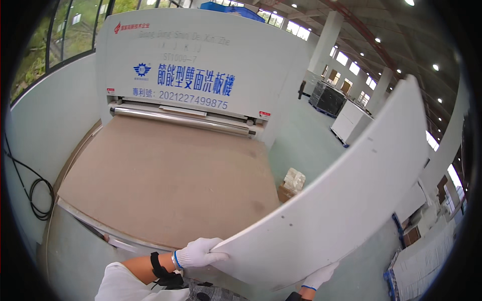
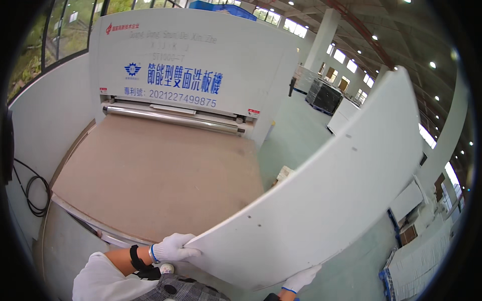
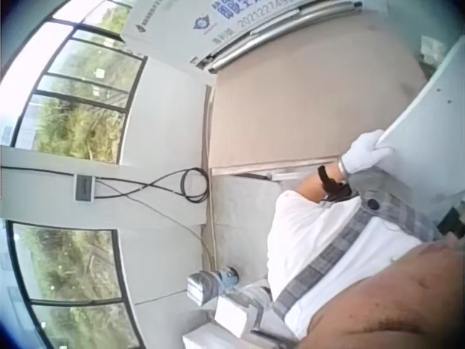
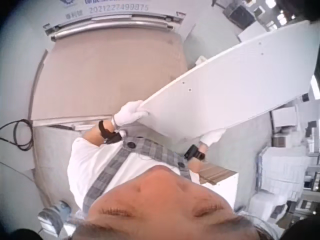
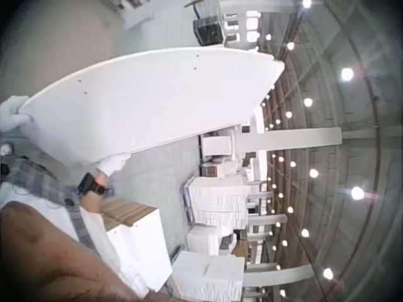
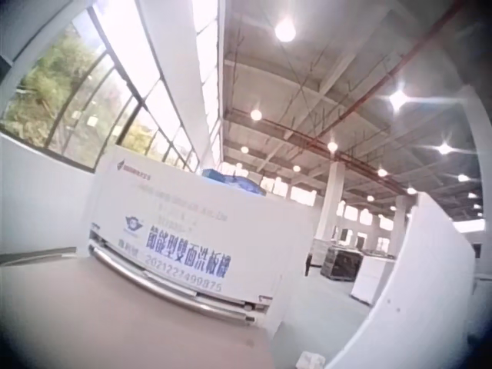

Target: Manually feeding large white rectangular panels into a double-sided surface cleaning or coating machine in a factory setting.

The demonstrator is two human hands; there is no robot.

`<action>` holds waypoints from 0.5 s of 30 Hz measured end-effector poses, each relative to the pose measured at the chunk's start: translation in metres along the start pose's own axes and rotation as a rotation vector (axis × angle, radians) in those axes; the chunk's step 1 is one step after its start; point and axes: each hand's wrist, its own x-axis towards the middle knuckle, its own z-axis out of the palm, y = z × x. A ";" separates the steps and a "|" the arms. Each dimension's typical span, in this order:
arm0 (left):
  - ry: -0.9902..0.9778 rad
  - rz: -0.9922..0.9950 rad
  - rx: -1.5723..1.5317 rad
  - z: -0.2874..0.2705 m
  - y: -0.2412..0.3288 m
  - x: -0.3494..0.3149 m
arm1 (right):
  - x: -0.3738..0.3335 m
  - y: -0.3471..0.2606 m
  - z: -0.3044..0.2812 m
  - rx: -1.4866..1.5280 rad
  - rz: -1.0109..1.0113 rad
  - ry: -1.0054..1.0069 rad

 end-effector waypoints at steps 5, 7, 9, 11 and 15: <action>0.207 -0.302 -0.279 -0.025 -0.062 -0.036 | -0.045 0.011 0.080 -0.142 0.036 -0.324; 0.336 -0.276 -0.311 -0.033 -0.090 -0.052 | -0.060 0.031 0.109 -0.219 0.043 -0.350; 0.411 -0.324 -0.318 -0.042 -0.112 -0.075 | -0.082 0.058 0.135 -0.417 0.027 -0.456; 0.478 -0.427 -0.397 -0.058 -0.112 -0.091 | -0.103 0.069 0.162 -0.520 0.058 -0.539; 0.613 -0.365 -0.478 -0.074 -0.155 -0.117 | -0.164 0.064 0.220 -0.761 -0.015 -0.711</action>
